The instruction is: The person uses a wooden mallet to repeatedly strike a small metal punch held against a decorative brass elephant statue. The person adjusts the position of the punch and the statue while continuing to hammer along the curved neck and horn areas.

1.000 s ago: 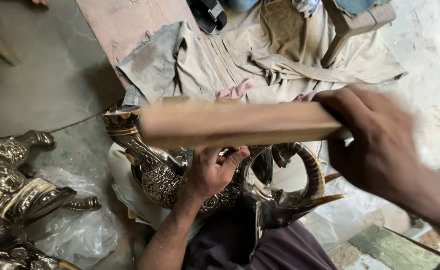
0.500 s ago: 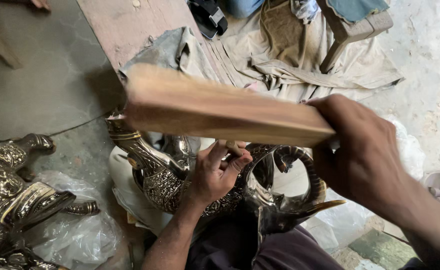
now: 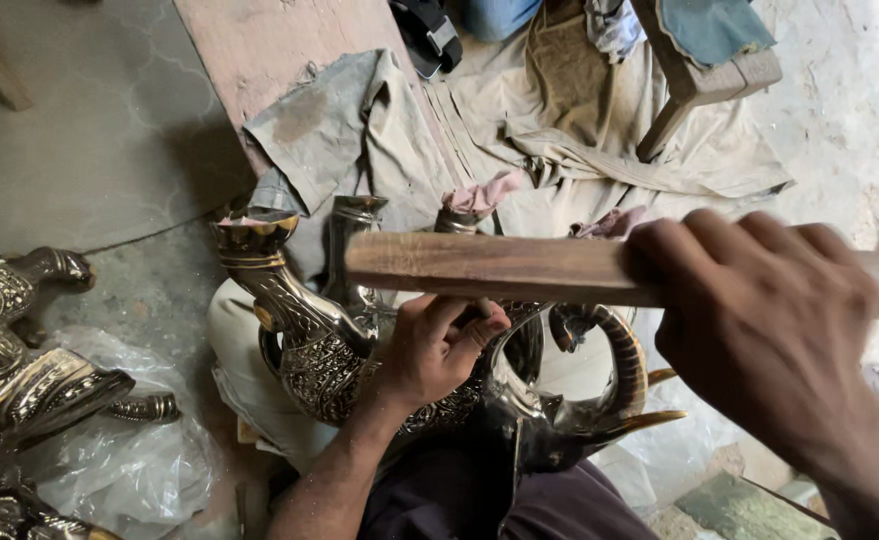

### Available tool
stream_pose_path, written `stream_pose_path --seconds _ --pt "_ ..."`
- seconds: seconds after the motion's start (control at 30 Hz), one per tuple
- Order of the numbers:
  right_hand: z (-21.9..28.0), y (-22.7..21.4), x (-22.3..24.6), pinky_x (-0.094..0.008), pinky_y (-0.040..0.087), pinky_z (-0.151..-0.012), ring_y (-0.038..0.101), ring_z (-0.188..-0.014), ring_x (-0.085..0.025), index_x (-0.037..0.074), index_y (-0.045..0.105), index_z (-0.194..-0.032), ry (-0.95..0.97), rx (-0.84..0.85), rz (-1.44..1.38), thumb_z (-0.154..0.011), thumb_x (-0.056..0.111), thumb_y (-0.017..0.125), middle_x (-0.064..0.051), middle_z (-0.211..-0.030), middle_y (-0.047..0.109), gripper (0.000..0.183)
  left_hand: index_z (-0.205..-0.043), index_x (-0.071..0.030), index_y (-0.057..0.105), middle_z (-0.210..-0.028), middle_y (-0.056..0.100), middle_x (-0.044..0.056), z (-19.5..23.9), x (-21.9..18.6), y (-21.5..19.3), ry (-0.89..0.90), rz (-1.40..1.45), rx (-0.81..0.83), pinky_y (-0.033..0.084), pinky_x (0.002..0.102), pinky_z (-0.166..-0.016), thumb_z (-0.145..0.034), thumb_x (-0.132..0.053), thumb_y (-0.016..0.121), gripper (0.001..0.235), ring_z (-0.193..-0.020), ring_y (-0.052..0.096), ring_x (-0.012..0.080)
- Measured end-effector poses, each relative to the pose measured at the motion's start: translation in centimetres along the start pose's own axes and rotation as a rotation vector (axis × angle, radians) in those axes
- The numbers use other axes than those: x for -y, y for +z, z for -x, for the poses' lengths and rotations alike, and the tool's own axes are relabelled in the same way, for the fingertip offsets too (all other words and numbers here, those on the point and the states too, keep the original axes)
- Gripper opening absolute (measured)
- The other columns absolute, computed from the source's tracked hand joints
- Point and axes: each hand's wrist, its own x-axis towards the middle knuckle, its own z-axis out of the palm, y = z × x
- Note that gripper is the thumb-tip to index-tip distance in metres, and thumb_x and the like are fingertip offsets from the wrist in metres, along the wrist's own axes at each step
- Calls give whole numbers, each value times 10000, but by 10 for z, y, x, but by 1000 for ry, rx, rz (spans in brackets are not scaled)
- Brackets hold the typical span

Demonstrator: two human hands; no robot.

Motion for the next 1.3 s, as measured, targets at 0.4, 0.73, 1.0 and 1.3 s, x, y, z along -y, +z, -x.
stream_pose_path --seconds 0.4,0.73,1.0,1.3 --pt "-20 -8 9 -345 522 -629 651 -729 -195 109 661 -1073 34 -53 -309 -856 61 677 -53 -867 694 223 -1360 -121 567 -1012 704 56 1 -3 2 24 -21 -73 648 269 -643 -1069 -355 572 373 -901 770 163" --pt "-15 18 -6 -356 549 -607 684 -687 -220 76 653 -1091 61 19 -414 -859 9 671 -86 -914 727 242 -1290 -103 591 -1006 696 60 1 0 4 -12 -6 -53 644 264 -611 -1040 -296 607 316 -894 774 185" --pt "-13 20 -8 -347 566 -587 672 -730 -212 50 663 -1107 117 59 -497 -847 -46 634 -102 -924 724 279 -1173 -140 576 -1172 717 98 1 -5 1 -37 5 -49 650 253 -648 -1059 -252 637 172 -943 789 175" --pt "-9 23 -10 -395 494 -545 602 -672 -211 120 645 -1069 231 116 -557 -887 36 672 -71 -839 676 202 -1293 -136 573 -1038 731 87 -1 -5 1 -20 2 -42 654 271 -672 -1060 -286 623 282 -947 791 197"
